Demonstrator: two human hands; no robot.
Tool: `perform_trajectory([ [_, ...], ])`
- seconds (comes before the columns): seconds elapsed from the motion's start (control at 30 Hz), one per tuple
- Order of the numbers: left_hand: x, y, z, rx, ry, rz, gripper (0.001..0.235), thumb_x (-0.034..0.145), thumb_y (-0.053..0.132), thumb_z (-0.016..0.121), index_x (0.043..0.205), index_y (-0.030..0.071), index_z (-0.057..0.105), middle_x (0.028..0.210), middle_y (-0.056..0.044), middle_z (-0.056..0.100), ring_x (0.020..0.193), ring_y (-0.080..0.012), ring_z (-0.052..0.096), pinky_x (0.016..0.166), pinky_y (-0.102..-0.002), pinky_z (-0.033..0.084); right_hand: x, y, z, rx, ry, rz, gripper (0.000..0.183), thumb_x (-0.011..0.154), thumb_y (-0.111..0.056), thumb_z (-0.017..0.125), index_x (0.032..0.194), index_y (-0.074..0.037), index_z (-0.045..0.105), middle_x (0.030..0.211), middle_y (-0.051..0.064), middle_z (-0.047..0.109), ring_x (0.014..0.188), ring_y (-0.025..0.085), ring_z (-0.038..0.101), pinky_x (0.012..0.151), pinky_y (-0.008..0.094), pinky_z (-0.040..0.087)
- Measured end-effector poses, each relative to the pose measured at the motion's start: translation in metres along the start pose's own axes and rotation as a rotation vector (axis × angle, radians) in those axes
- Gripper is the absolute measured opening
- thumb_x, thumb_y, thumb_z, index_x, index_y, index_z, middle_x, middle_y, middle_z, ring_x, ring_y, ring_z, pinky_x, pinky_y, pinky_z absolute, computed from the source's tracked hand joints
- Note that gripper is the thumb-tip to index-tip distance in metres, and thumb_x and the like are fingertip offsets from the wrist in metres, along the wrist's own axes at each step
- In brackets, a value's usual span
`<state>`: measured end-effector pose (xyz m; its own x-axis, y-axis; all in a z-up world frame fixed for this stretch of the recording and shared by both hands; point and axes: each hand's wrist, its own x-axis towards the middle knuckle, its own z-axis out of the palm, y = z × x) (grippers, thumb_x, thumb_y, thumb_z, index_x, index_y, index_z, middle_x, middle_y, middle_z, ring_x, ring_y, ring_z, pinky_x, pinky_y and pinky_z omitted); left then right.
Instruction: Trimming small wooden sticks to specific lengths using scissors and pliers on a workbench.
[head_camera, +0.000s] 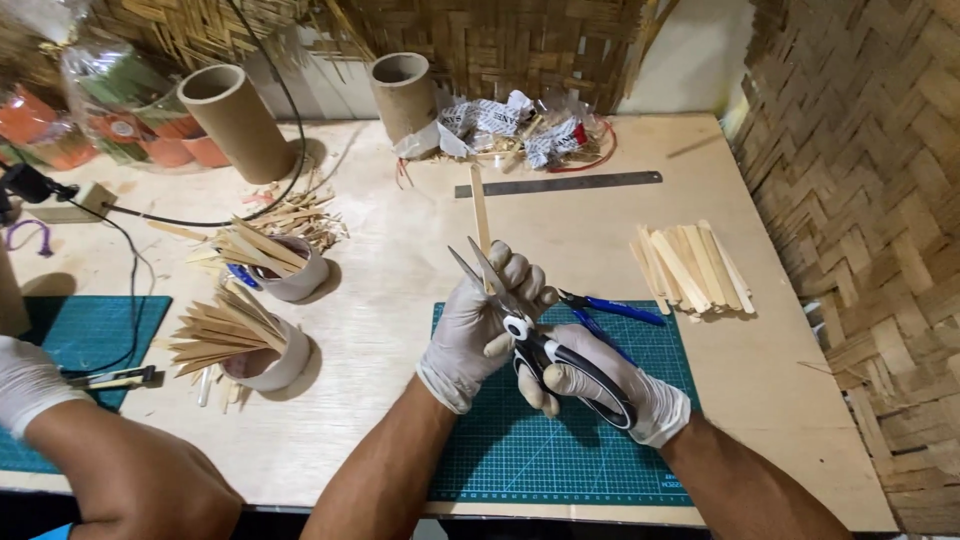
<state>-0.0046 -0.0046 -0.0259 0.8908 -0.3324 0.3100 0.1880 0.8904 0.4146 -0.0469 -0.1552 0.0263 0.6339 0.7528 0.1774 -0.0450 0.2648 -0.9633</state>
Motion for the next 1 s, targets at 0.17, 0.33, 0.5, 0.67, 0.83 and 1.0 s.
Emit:
perform_trajectory([
  [0.17,0.0,-0.002,-0.002,-0.002,0.011,0.002,0.03,0.105,0.025,0.054,0.08,0.021,0.038,0.068,0.007,0.027,0.066,-0.0123,0.035,0.087,-0.033,0.05,0.001,0.009,-0.008,-0.011,-0.029,0.007,0.053,0.088,-0.056,0.072,0.087,-0.003,0.066,0.069,0.013,0.072,0.053,0.016,0.069,0.053,0.028,0.058],
  [0.33,0.0,-0.006,-0.008,-0.028,0.014,-0.002,0.027,0.106,0.026,0.052,0.082,0.021,0.042,0.068,0.006,0.029,0.065,-0.0132,0.035,0.086,-0.033,0.049,0.0,0.017,-0.011,-0.011,-0.018,0.04,0.052,0.089,-0.056,0.071,0.082,-0.005,0.066,0.065,0.01,0.069,0.051,0.016,0.067,0.054,0.027,0.057],
  [0.5,-0.001,-0.006,-0.004,-0.046,0.018,-0.005,0.011,0.107,0.024,0.052,0.097,0.022,0.057,0.067,0.006,0.029,0.064,-0.0111,0.034,0.086,-0.032,0.053,0.001,0.004,-0.006,0.026,0.002,0.018,0.045,0.094,-0.041,0.07,0.076,0.0,0.065,0.056,0.013,0.066,0.044,0.018,0.064,0.049,0.026,0.054],
  [0.67,0.002,-0.004,-0.004,-0.078,0.033,-0.011,0.027,0.107,0.028,0.05,0.082,0.019,0.048,0.066,0.006,0.029,0.064,-0.0118,0.034,0.083,-0.032,0.051,0.001,0.011,-0.009,0.015,0.007,0.027,0.042,0.093,-0.04,0.072,0.079,-0.001,0.064,0.059,0.012,0.067,0.046,0.017,0.065,0.05,0.027,0.055],
  [0.83,0.001,-0.004,-0.005,-0.057,0.037,0.003,0.033,0.107,0.034,0.049,0.078,0.021,0.042,0.068,0.006,0.027,0.065,-0.0128,0.033,0.083,-0.034,0.049,0.002,0.02,-0.012,-0.023,-0.004,0.037,0.048,0.09,-0.053,0.072,0.085,-0.005,0.065,0.067,0.01,0.071,0.053,0.016,0.069,0.052,0.027,0.058],
  [1.0,0.0,-0.003,0.003,-0.022,0.055,-0.028,0.037,0.108,0.032,0.046,0.074,0.019,0.04,0.065,0.005,0.026,0.065,-0.0119,0.033,0.079,-0.027,0.048,-0.001,0.034,-0.019,-0.056,0.024,0.051,0.053,0.085,-0.054,0.076,0.086,-0.002,0.065,0.067,0.013,0.071,0.053,0.018,0.069,0.051,0.028,0.06],
])
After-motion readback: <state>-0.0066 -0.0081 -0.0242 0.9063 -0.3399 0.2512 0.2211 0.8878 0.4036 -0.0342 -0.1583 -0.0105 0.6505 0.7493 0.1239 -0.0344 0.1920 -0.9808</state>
